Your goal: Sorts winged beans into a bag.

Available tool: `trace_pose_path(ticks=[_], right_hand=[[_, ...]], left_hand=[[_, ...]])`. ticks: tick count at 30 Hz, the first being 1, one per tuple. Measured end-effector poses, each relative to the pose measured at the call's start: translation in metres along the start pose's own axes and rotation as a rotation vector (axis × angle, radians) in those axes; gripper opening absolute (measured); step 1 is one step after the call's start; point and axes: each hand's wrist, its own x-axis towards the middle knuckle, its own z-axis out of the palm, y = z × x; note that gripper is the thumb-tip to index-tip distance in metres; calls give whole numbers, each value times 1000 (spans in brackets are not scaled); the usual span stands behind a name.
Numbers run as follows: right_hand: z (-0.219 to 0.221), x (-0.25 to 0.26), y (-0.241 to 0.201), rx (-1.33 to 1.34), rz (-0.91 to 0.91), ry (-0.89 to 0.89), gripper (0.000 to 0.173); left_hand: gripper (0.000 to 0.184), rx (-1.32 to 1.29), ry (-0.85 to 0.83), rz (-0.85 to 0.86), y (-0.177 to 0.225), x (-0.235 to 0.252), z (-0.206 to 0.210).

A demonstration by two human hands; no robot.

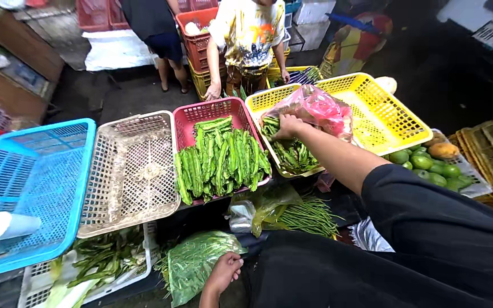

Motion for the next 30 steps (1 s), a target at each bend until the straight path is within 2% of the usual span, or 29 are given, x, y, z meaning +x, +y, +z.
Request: trace_pose_path(ticks=[2,6,11,15,20,26,30], right_hand=[[15,-5,-5,-35,29,-23,124],[18,-10,-22,-133,2,38,105],[31,-17,-19,-202,-57,177,95],[26,-25,-15,-205,25,58,100],[34,-31,-7,-274,-125,287,75],[35,-53,6,-282,-242,391,53],[30,-71,4,-185,-290,462,51]], left_hand=[[35,42,-17,6,5,9,3],[37,70,21,22,20,16,-2],[38,72,80,34,24,20,-9],[40,111,59,30,22,20,-4],[41,125,72,38,18,28,-1],[40,138,52,22,16,34,2],[39,157,53,23,21,40,0]])
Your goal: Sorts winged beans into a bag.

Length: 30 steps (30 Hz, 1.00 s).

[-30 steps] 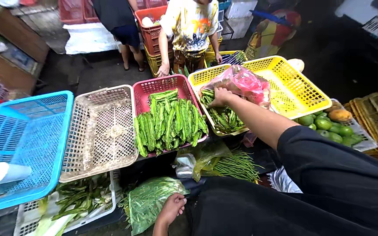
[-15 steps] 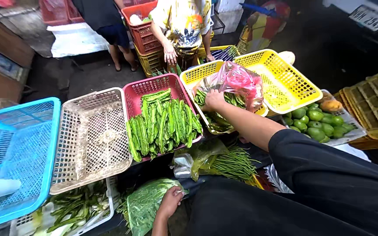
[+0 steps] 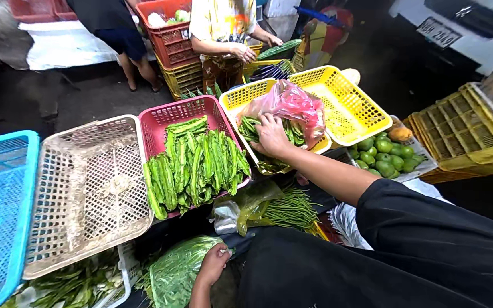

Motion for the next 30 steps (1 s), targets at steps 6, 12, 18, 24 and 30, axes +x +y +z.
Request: trace_pose_path(ticks=[6,12,18,24,30], right_hand=[[23,13,3,178,407,-338,119],[40,35,-5,274,567,-426,131],[28,23,-7,307,492,-382,108],[38,27,-9,336,548,-402,114],[14,27,27,484,498,-352,68]], left_hand=[[41,73,-14,-19,11,6,-2],[41,93,-3,-6,18,11,-1],[42,80,6,24,17,9,2],[40,108,-8,14,18,17,10],[35,-74,10,7,13,24,12]])
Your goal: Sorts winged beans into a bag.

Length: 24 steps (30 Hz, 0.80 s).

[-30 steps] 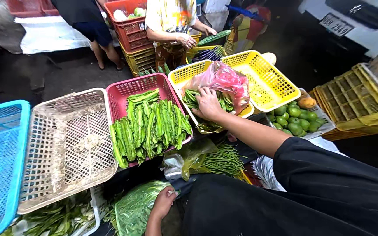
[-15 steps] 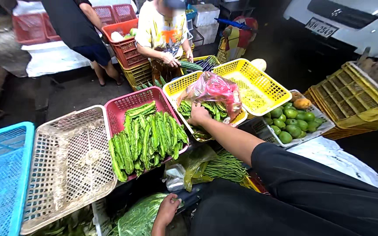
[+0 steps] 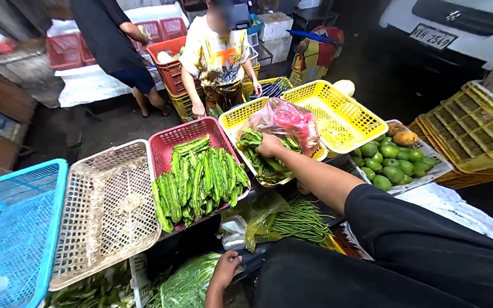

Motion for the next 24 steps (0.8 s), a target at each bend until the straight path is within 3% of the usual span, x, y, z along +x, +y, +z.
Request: trace_pose_path(ticks=[3,8,14,15,18,24], right_hand=[[-26,9,25,242,-129,-47,52],[-96,-28,39,796,-322,-318,41],[-139,-43,7,905,-466,-367,38],[-141,-44,-9,895,-513,-379,36],[-137,-44,-74,678,-703,-412,50],[-74,-1,-233,-213,-958,-242,40]], left_hand=[[29,-136,8,-47,-19,-2,-1],[29,-116,-5,-117,-39,-12,0],[32,-84,43,-94,-43,-11,3],[34,-75,49,-87,-42,-13,3],[37,-86,72,-93,-43,-21,2],[37,-105,98,-131,-55,-39,6]])
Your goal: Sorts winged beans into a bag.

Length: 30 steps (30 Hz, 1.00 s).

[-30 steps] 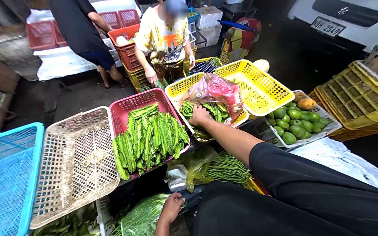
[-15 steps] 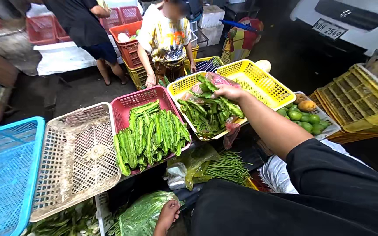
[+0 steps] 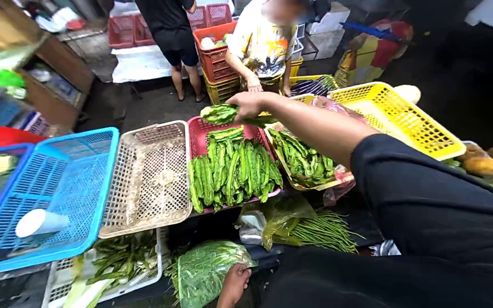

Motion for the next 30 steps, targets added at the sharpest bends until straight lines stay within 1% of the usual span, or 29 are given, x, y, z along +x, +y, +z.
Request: trace_pose_path(ticks=[2,4,6,9,12,14,15,18,20,22,23,24,25,27,29,30], right_hand=[[22,51,4,-139,-11,-53,51],[43,78,12,-180,22,-81,63],[57,87,25,-167,51,-31,58],[50,58,36,-127,91,34,45],[45,-3,60,115,79,170,37],[41,-60,73,158,131,257,37],[41,-92,82,133,186,301,40],[58,-182,119,-80,409,455,52],[77,-237,151,-177,577,550,70],[98,-277,183,-171,737,620,93],[108,-294,195,-141,799,632,99],[116,-307,204,-115,831,644,98],[119,-316,209,-79,840,650,90],[115,-319,214,30,834,684,61],[100,-316,212,262,857,773,34],[94,-314,212,412,873,837,27]], left_hand=[[36,-15,19,-7,-10,-3,0],[37,-23,37,-24,-24,-5,2],[38,-36,53,-46,-37,-8,3],[40,-27,51,-70,-46,-9,4],[40,17,29,-41,-28,-12,3],[40,38,-38,33,5,-18,3],[40,42,-82,84,27,-22,4],[39,161,-181,280,104,-42,9],[38,297,-219,420,159,-57,16],[36,352,-271,563,212,-75,29],[35,369,-307,631,238,-83,40],[34,392,-324,709,265,-89,52],[33,426,-313,786,291,-93,65],[32,554,-219,887,343,-94,90],[33,689,-87,892,391,-82,114],[33,719,-27,867,412,-72,126]])
